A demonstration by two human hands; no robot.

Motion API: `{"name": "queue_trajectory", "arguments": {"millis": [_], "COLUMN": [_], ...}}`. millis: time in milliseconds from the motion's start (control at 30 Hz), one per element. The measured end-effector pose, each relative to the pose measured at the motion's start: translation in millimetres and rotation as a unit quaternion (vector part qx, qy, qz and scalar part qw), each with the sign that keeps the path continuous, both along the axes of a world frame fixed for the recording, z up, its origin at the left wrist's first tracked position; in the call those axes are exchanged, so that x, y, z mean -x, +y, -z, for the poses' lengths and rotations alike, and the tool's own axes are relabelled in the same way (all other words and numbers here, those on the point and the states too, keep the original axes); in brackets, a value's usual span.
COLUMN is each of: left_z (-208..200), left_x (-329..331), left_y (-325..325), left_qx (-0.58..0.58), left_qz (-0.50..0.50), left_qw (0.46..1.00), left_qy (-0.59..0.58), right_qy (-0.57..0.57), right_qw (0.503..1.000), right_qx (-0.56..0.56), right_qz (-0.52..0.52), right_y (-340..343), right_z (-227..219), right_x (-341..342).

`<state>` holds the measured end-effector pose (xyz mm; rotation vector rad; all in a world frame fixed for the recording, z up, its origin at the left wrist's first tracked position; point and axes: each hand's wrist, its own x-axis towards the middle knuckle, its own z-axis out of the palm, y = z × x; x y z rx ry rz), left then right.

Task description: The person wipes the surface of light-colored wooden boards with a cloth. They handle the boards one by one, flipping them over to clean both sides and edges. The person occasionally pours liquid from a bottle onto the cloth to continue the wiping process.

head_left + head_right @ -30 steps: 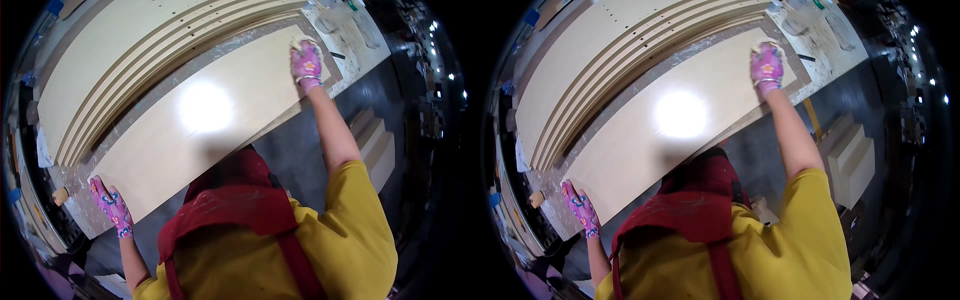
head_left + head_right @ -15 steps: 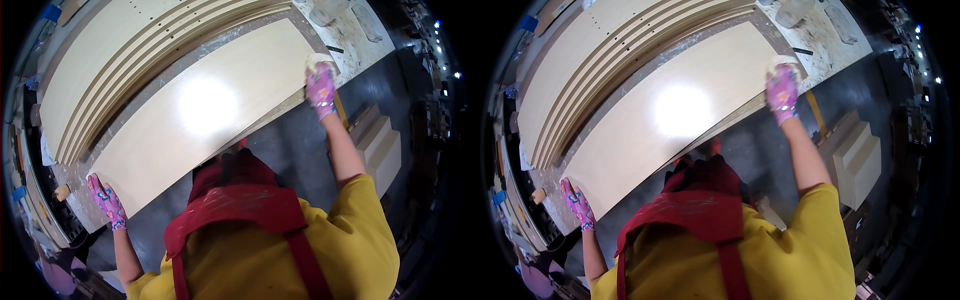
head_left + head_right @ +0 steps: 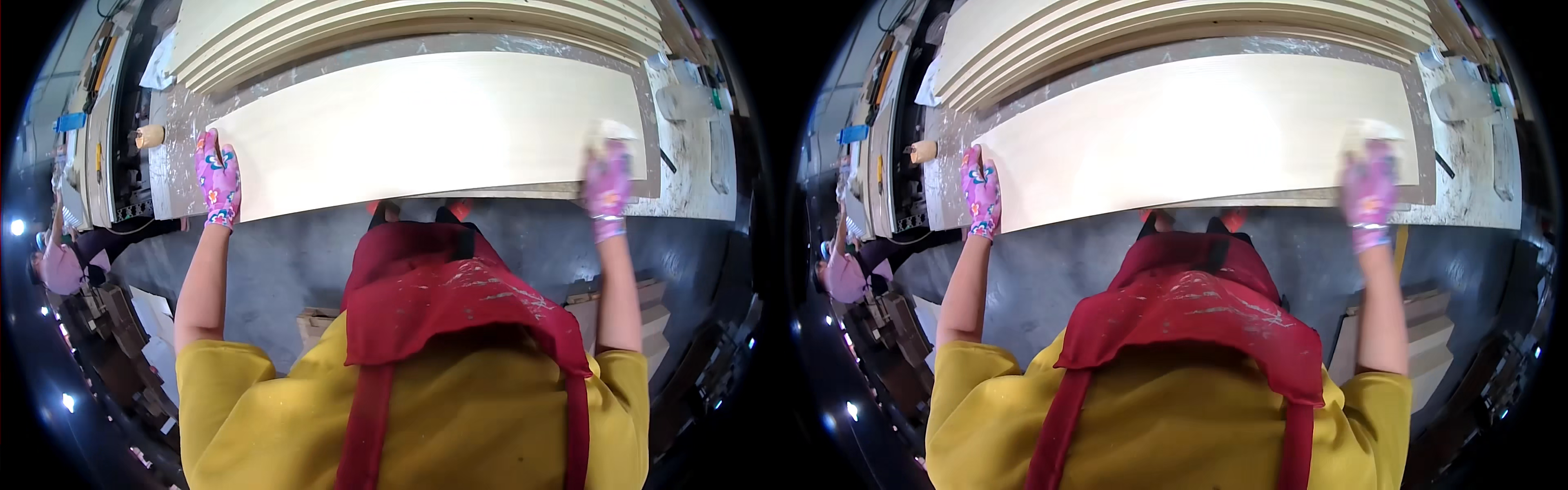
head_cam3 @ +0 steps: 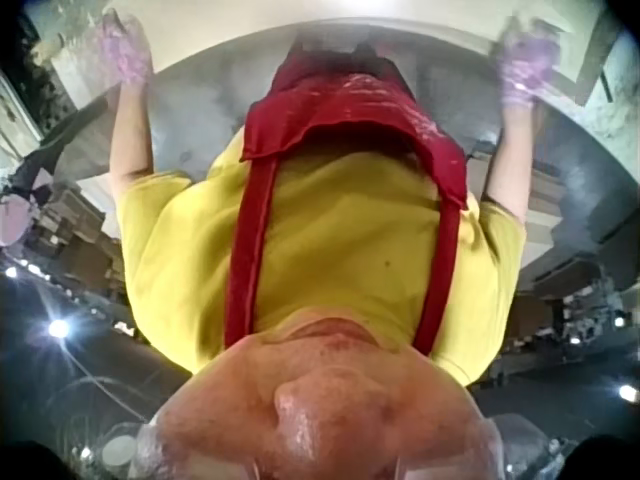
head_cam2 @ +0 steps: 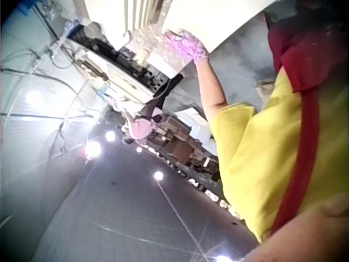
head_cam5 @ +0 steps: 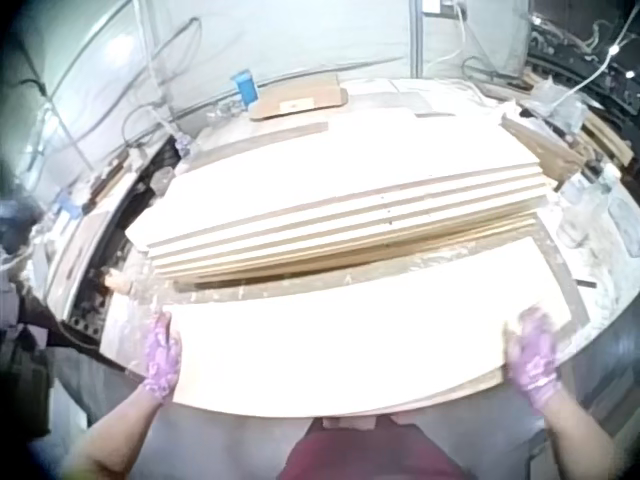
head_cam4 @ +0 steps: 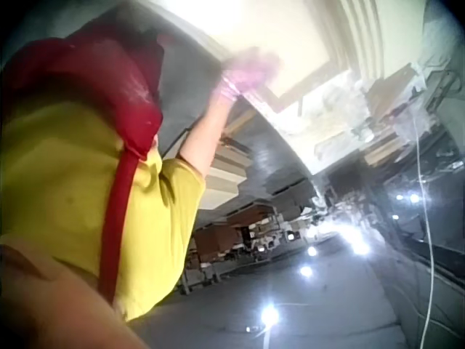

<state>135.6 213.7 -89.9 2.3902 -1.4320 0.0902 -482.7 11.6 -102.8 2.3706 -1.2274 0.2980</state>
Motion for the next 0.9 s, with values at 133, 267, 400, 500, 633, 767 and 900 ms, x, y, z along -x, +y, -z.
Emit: {"name": "queue_trajectory", "arguments": {"millis": [133, 267, 400, 500, 633, 767, 900], "left_z": [-5.1, -6.9, -14.3, -10.8, -10.0, -4.9, -6.3], "left_x": [3.2, -17.0, -20.4, -21.1, -24.3, -33.1, -44.0], "left_y": [-6.4, 0.6, 11.4, 3.5, 7.0, 3.5, 0.8], "left_qx": [0.000, -0.036, -0.015, 0.016, 0.060, 0.046, 0.066], "left_qz": [0.006, 0.057, 0.085, 0.097, 0.090, 0.095, 0.088], "left_qw": [1.000, 0.997, 0.996, 0.995, 0.992, 0.993, 0.987], "left_qy": [0.002, -0.027, -0.001, 0.012, 0.066, 0.059, 0.120], "right_qy": [-0.168, -0.107, -0.094, 0.103, -0.003, -0.180, -0.178], "right_qw": [0.913, 0.928, 0.984, 0.974, 0.998, 0.876, 0.881], "right_qx": [-0.339, -0.301, -0.141, -0.080, -0.026, -0.386, -0.353], "right_qz": [-0.156, -0.192, 0.060, 0.184, -0.055, -0.228, -0.261], "right_y": [90.0, 90.4, -12.6, -45.1, -10.0, 110.8, 128.5], "right_z": [-34.6, -52.6, -21.7, -3.7, -3.8, -21.8, 3.8], "right_x": [-222.0, -251.7, -121.3, -84.9, -271.4, -470.8, -447.8]}}
